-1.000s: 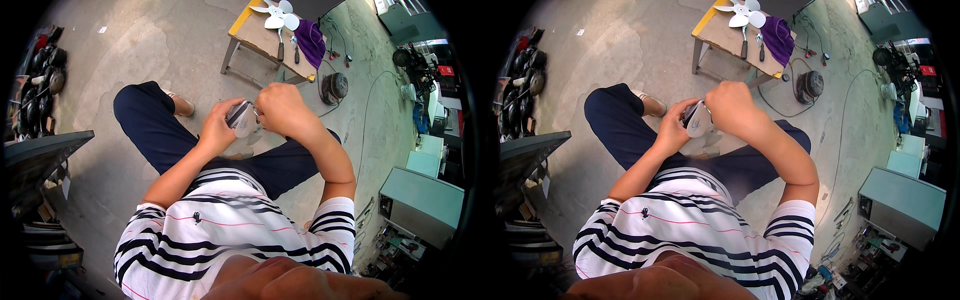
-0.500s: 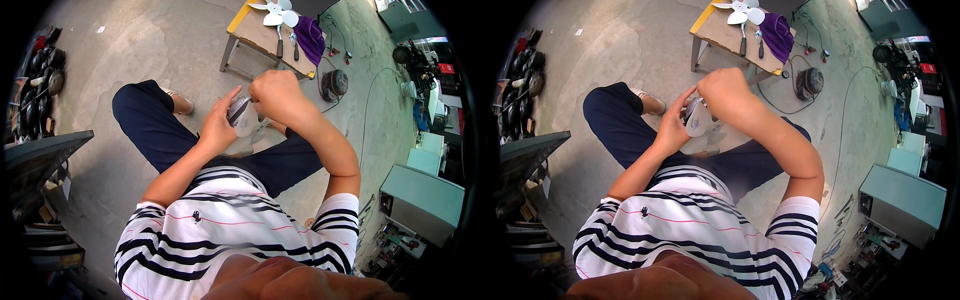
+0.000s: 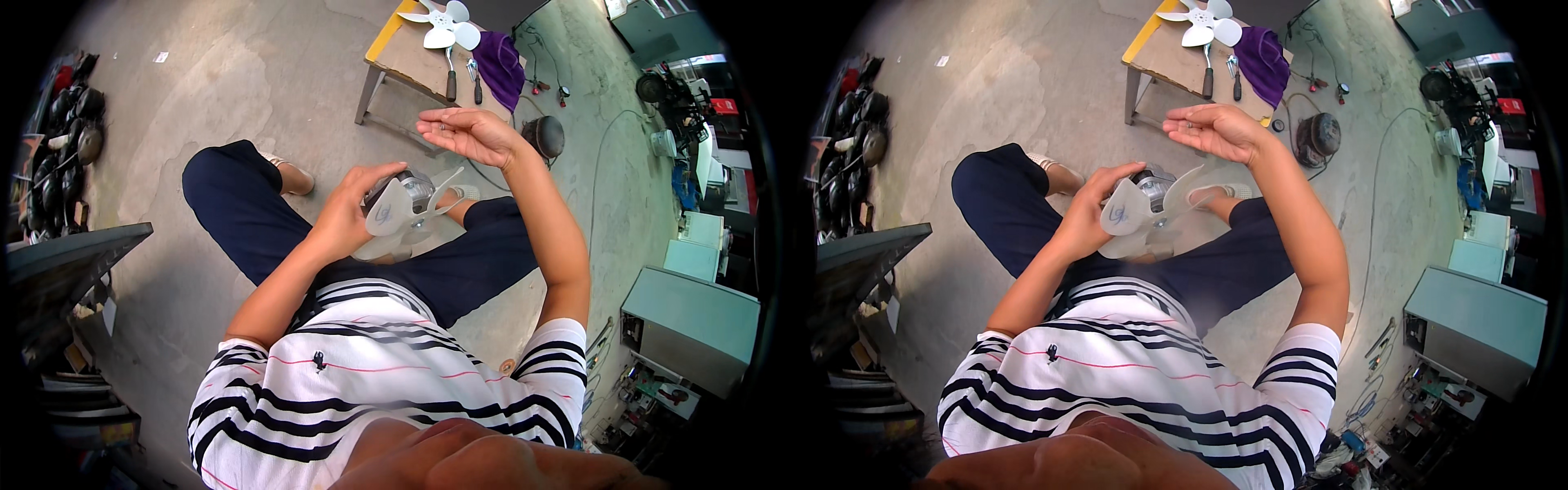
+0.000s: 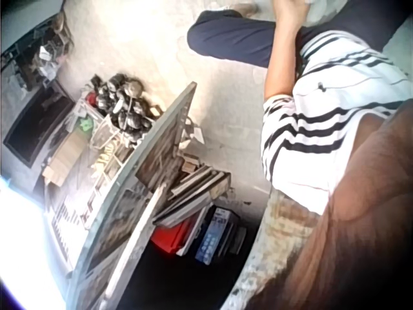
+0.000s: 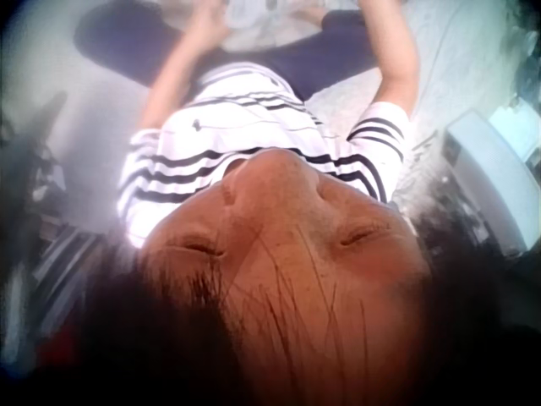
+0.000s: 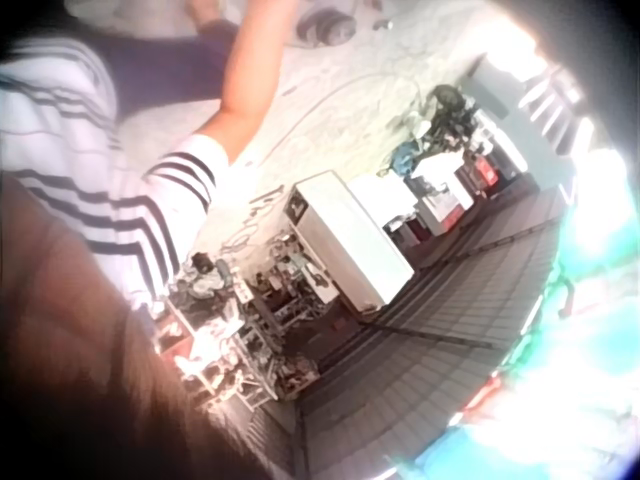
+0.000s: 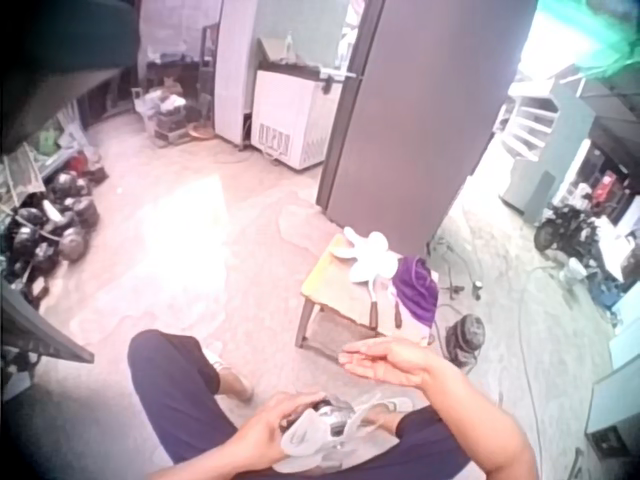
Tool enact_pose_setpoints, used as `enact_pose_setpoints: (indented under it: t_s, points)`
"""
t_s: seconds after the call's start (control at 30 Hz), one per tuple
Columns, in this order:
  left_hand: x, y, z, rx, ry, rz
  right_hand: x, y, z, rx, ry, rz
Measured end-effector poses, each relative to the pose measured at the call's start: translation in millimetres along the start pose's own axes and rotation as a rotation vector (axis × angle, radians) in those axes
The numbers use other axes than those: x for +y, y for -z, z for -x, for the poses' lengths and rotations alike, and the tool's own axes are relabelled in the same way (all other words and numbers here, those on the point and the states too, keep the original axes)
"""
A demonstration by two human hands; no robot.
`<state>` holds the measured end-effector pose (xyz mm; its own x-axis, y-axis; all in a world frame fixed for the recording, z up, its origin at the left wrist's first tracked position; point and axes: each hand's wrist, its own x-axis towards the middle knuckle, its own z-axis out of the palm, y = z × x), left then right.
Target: The person manipulates a small fan motor and plastic fan blade by hand, using a screwdriver to tighten components and fitting the blades onto the shaft.
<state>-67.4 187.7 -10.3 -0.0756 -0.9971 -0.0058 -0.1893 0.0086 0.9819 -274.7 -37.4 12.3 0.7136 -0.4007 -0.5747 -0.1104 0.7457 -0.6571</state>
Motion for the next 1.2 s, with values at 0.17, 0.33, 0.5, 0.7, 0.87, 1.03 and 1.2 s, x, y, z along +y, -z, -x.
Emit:
enact_pose_setpoints:
  t_s: [0.17,0.33,0.5,0.7,0.87,1.03,1.2]
  points:
    - [10,1,-1,-0.006,-0.022,-0.031,-6,-18,13,-0.135,0.058,0.087]
    - [6,1,-1,-0.042,-0.208,-0.093,-6,-28,17,-0.029,0.049,0.311]
    - [6,0,-2,-0.132,-0.102,-0.077,-5,-38,16,0.082,0.075,0.685]
    - [9,-1,-3,-0.189,-0.087,-0.115,2,-49,25,-0.046,0.166,0.888]
    - [15,-1,-2,-0.177,-0.168,-0.262,1,-51,29,-0.102,0.284,1.071]
    - [14,1,-6,-0.145,-0.248,-0.387,-2,-55,36,-0.133,0.33,1.138]
    - [22,6,-14,-0.13,-0.294,-0.48,-4,-57,40,-0.106,0.357,1.085]
